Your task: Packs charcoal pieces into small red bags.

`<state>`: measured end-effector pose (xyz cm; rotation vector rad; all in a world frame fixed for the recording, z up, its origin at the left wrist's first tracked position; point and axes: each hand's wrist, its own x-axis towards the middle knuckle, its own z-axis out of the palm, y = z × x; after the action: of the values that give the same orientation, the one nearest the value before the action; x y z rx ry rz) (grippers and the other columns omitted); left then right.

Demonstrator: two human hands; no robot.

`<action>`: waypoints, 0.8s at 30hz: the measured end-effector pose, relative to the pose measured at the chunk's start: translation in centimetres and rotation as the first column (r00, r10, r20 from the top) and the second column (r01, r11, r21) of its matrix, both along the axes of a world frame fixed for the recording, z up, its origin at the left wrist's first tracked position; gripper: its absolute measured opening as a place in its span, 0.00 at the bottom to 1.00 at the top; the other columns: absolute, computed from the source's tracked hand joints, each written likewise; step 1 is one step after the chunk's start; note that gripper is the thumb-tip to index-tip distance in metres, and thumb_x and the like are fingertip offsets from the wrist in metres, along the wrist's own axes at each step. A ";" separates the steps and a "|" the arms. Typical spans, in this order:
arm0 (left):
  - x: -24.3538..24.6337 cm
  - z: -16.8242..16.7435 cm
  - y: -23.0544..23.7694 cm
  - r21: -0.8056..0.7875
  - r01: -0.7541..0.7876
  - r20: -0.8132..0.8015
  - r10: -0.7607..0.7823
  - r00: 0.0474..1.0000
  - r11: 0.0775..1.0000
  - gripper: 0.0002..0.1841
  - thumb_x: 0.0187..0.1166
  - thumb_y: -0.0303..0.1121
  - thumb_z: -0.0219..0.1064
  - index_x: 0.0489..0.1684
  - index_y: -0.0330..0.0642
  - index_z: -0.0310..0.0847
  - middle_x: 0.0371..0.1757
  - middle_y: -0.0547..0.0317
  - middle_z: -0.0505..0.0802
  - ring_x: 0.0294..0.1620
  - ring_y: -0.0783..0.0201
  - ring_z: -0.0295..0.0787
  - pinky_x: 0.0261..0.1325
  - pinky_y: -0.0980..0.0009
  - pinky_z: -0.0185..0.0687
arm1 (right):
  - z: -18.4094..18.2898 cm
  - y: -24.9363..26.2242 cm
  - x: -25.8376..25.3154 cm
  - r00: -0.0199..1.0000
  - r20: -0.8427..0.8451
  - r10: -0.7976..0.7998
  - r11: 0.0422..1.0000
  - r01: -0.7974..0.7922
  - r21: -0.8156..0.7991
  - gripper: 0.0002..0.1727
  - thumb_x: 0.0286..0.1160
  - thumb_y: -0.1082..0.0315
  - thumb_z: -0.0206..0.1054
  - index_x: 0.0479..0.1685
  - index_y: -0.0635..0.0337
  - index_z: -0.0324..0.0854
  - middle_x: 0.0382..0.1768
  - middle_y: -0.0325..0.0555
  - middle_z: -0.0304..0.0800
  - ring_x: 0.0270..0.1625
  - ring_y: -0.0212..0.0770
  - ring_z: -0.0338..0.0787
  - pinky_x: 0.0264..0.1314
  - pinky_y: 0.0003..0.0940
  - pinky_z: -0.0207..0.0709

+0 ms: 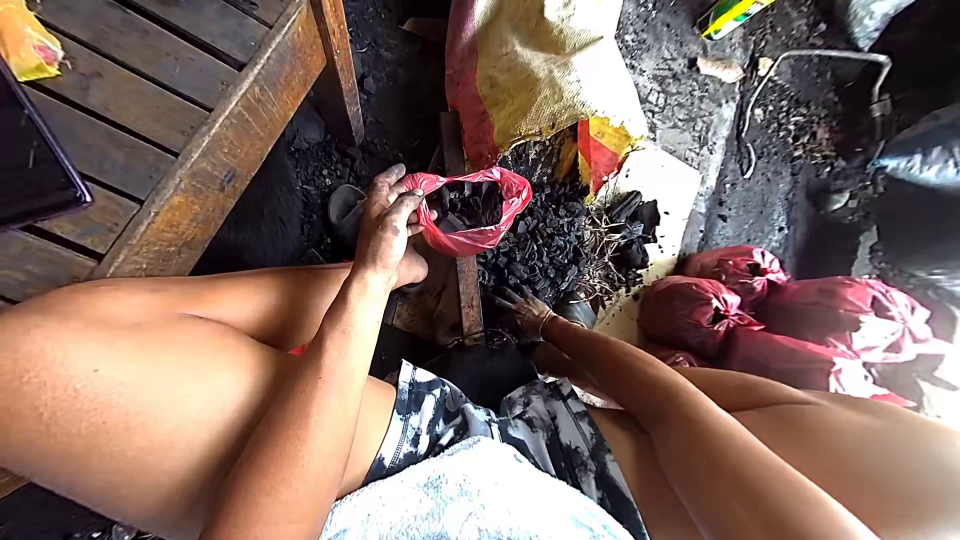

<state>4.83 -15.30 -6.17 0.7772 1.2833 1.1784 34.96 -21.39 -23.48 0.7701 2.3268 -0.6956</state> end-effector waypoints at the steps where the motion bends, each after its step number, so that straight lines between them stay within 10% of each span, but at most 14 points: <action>1: 0.1 0.0 0.0 0.004 0.005 0.002 -0.005 1.000 1.000 0.27 0.88 0.32 0.55 0.87 0.42 0.58 0.66 0.48 0.84 0.53 0.60 0.90 0.55 0.61 0.89 | 0.0 0.3 0.0 1.000 -0.015 -0.009 1.000 0.009 0.015 0.28 0.79 0.74 0.65 0.79 0.43 0.80 0.93 0.50 0.58 0.93 0.67 0.56 0.80 0.76 0.58; 11: 0.5 0.1 0.1 0.027 0.002 0.001 -0.002 1.000 1.000 0.26 0.88 0.30 0.55 0.86 0.41 0.60 0.66 0.48 0.85 0.47 0.62 0.92 0.50 0.65 0.91 | 5.8 8.3 -2.4 0.921 0.018 -0.389 0.915 0.388 -0.106 0.15 0.75 0.66 0.73 0.58 0.58 0.90 0.59 0.60 0.92 0.64 0.63 0.89 0.68 0.69 0.77; 24: 0.4 -0.4 0.2 0.100 0.034 0.019 -0.036 0.999 0.994 0.27 0.86 0.30 0.53 0.87 0.40 0.59 0.68 0.48 0.84 0.50 0.62 0.91 0.54 0.63 0.90 | 20.0 17.7 -2.6 0.580 -0.476 -0.661 0.750 0.493 -0.442 0.11 0.67 0.76 0.73 0.48 0.64 0.89 0.38 0.44 0.93 0.39 0.33 0.89 0.48 0.35 0.84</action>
<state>5.27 -15.11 -6.60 0.8545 1.1961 1.2265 32.39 -3.73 -3.49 1.3770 2.4078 -1.7539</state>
